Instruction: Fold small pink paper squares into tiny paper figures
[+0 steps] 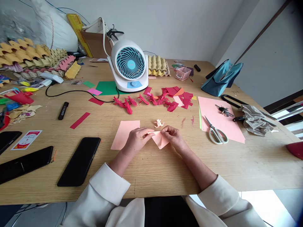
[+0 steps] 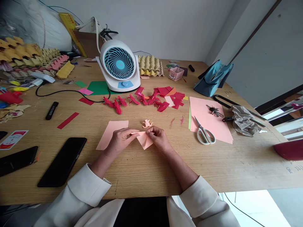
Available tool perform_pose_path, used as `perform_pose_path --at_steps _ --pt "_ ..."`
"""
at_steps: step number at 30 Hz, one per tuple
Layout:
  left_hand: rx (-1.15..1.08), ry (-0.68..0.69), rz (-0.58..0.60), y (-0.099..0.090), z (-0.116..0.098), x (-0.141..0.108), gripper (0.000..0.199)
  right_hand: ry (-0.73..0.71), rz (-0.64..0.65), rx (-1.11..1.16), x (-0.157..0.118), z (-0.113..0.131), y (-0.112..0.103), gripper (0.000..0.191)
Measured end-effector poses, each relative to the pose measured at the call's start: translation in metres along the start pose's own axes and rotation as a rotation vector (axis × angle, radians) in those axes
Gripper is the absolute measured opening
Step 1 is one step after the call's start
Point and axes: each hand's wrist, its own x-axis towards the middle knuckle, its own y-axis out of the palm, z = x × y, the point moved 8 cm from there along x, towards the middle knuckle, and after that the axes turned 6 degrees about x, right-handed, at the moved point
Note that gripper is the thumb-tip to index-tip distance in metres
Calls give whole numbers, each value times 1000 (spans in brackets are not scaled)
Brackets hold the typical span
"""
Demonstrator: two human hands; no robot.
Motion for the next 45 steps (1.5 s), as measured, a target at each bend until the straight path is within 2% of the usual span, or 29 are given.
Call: perform_pose_path --at_steps 4,11,17,25,31,37,41,45 --pt "19 -13 -28 -3 -1 -1 11 -11 2 -3 1 0 0 37" --pt "40 50 -34 -6 -7 -1 11 -16 11 2 2 -3 -1 37" --pt "33 15 24 -3 -3 -1 13 -23 12 -3 2 -4 -2 34" --pt "-145 -164 96 0 8 -2 21 -24 23 -36 1 -3 -2 35" --pt "-290 -337 201 10 21 -3 25 -31 21 -73 2 -1 -2 37" --pt "-506 -562 146 16 42 -9 22 -57 32 -111 1 5 1 38" --pt "-717 -644 144 22 45 -11 30 -63 37 -95 0 6 1 38" --pt "-823 -707 149 20 45 -11 44 -66 30 -66 0 5 0 38"
